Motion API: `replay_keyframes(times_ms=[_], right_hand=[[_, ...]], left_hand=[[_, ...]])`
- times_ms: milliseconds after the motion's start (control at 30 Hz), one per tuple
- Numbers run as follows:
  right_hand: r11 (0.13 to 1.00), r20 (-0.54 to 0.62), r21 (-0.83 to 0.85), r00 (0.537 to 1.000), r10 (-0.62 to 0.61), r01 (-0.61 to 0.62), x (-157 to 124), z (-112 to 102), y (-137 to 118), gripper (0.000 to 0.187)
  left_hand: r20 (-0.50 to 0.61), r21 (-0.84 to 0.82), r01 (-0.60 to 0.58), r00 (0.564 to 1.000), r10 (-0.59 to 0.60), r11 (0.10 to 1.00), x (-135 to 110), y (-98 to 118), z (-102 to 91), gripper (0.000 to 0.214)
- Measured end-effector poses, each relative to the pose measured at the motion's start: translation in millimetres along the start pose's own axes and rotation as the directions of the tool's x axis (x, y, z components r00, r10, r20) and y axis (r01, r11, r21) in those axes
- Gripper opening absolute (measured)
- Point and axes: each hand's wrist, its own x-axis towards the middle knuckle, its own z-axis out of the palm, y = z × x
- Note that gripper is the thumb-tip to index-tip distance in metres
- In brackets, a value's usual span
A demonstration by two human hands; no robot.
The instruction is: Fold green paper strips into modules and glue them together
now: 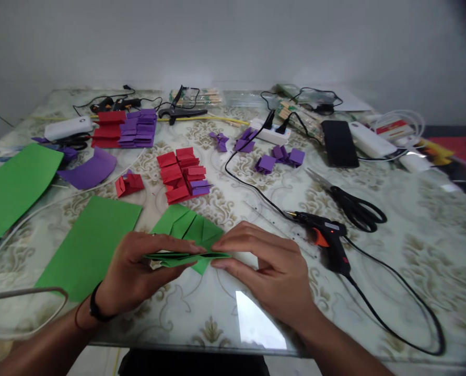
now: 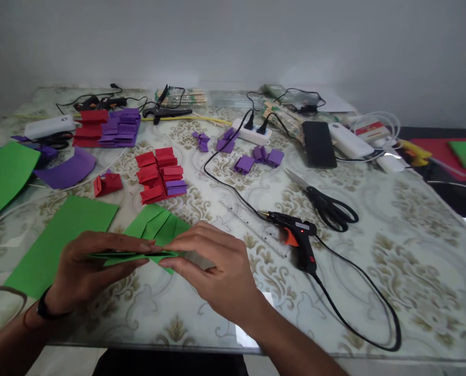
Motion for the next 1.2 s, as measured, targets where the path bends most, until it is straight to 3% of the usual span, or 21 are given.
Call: replay_keyframes(times_ms=[367,500,600,733,833,933,1033,1200], right_hand=[[0.993,0.007,0.117,1.000,-0.024,0.023,-3,0,1,0.023],[0.992,0.016,0.125,1.000,0.019,-0.021,-2,-3,2,0.018],[0.984,0.020,0.120,0.991,0.134,-0.135,0,-5,1,0.007],[0.940,0.044,0.110,0.947,0.319,-0.322,2,-6,2,0.018],[0.887,0.018,0.125,0.895,0.445,-0.444,3,-7,6,0.025],[0.829,0.021,0.133,0.838,0.545,-0.543,3,-5,11,0.032],[0.775,0.103,0.163,0.792,0.602,-0.610,4,-1,15,0.037],[0.756,0.151,0.121,0.765,0.626,-0.643,3,1,20,0.041]], left_hand=[[0.005,-0.007,-0.010,1.000,0.010,1.000,-1,5,-2.4,0.024],[0.049,-0.009,0.101,0.994,-0.100,0.995,2,4,-4.5,0.013],[0.063,0.033,0.178,0.982,-0.180,0.984,3,-1,-6.8,0.012],[0.072,0.005,0.283,0.957,-0.283,0.959,5,-5,-5.8,0.031],[0.129,-0.115,0.375,0.924,-0.360,0.920,8,-9,-2.5,0.033],[0.100,-0.124,0.419,0.907,-0.408,0.900,9,-14,0.7,0.034],[0.046,-0.091,0.438,0.899,-0.436,0.894,9,-18,3.3,0.036],[0.135,-0.215,0.480,0.877,-0.461,0.850,11,-16,7.1,0.032]])
